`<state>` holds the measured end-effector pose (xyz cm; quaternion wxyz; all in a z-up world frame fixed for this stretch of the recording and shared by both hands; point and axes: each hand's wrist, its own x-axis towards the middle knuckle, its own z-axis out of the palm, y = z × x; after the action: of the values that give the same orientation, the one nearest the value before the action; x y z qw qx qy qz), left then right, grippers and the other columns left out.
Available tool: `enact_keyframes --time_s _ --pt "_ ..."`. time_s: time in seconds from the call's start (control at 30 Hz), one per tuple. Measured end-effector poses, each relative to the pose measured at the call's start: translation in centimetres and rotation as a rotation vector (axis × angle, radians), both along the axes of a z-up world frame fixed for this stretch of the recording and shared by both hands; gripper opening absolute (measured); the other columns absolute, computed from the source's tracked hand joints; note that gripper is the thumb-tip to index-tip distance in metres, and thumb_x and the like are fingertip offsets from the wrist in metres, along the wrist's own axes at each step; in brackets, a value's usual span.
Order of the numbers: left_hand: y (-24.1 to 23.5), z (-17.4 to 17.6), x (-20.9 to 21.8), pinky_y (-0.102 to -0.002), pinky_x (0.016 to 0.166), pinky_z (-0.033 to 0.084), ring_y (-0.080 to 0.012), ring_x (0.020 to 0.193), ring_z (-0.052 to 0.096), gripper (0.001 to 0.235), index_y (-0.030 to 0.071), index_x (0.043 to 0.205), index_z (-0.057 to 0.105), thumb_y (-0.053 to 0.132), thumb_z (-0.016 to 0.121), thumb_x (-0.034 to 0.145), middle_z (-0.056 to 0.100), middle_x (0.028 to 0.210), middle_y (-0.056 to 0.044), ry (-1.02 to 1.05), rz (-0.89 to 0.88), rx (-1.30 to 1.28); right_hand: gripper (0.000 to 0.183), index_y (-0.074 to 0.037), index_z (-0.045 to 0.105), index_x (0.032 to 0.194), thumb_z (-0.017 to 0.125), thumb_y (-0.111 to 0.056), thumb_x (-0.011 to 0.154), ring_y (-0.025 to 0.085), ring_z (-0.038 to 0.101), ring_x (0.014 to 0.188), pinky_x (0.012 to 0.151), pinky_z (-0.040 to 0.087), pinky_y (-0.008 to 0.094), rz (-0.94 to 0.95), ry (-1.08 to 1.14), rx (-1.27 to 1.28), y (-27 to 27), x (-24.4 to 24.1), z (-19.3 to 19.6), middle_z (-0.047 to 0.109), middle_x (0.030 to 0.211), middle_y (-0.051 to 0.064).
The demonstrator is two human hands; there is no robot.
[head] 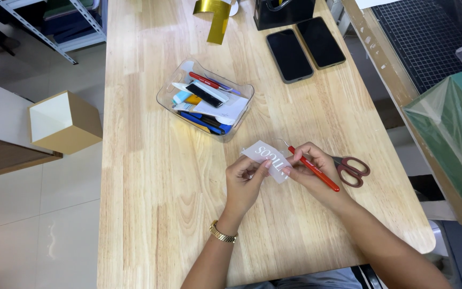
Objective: Weeding vinyl stickers by removing excess material from around the letters using a weeding tool and cutting them with scissors.
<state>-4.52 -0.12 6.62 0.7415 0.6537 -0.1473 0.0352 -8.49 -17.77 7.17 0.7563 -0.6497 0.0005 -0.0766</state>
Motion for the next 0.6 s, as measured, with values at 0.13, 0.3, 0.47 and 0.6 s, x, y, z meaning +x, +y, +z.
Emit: enact_keyframes --time_s 0.13,0.3,0.47,0.6 --pt "0.0 -0.1 0.0 -0.031 0.063 0.063 -0.0171 0.068 0.074 0.005 -0.002 0.088 0.076 0.002 0.078 0.090 0.064 0.067 -0.010 -0.011 0.002 -0.021 0.031 -0.002 0.056 0.096 0.081 0.005 0.079 0.021 0.073 0.084 0.076 0.061 0.030 -0.011 0.003 0.013 0.2 -0.1 -0.3 0.075 0.089 0.020" --pt "0.2 -0.3 0.3 -0.034 0.062 0.064 -0.0219 0.065 0.074 0.005 -0.001 0.088 0.077 0.004 0.079 0.089 0.066 0.066 -0.012 -0.067 0.006 0.081 0.036 -0.003 0.056 0.095 0.084 0.006 0.075 0.016 0.070 0.077 0.071 0.059 0.026 -0.054 0.019 0.008 0.2 0.1 -1.0 0.073 0.082 0.016" --pt "0.1 -0.8 0.3 -0.034 0.065 0.064 -0.0191 0.069 0.075 0.004 0.001 0.092 0.078 0.004 0.078 0.089 0.068 0.068 -0.011 -0.063 -0.018 0.100 0.036 -0.005 0.056 0.092 0.086 0.006 0.075 0.015 0.069 0.076 0.072 0.059 0.025 -0.098 0.008 -0.019 -0.1 0.2 -2.0 0.073 0.082 0.014" --pt "0.0 -0.2 -0.1 -0.035 0.070 0.064 -0.0221 0.075 0.077 0.020 0.000 0.102 0.077 0.003 0.083 0.084 0.074 0.076 -0.013 -0.063 -0.036 0.075 0.033 -0.007 0.058 0.089 0.086 0.003 0.076 0.019 0.074 0.078 0.079 0.059 0.030 -0.169 -0.002 -0.056 0.6 -0.1 -1.5 0.075 0.082 0.015"
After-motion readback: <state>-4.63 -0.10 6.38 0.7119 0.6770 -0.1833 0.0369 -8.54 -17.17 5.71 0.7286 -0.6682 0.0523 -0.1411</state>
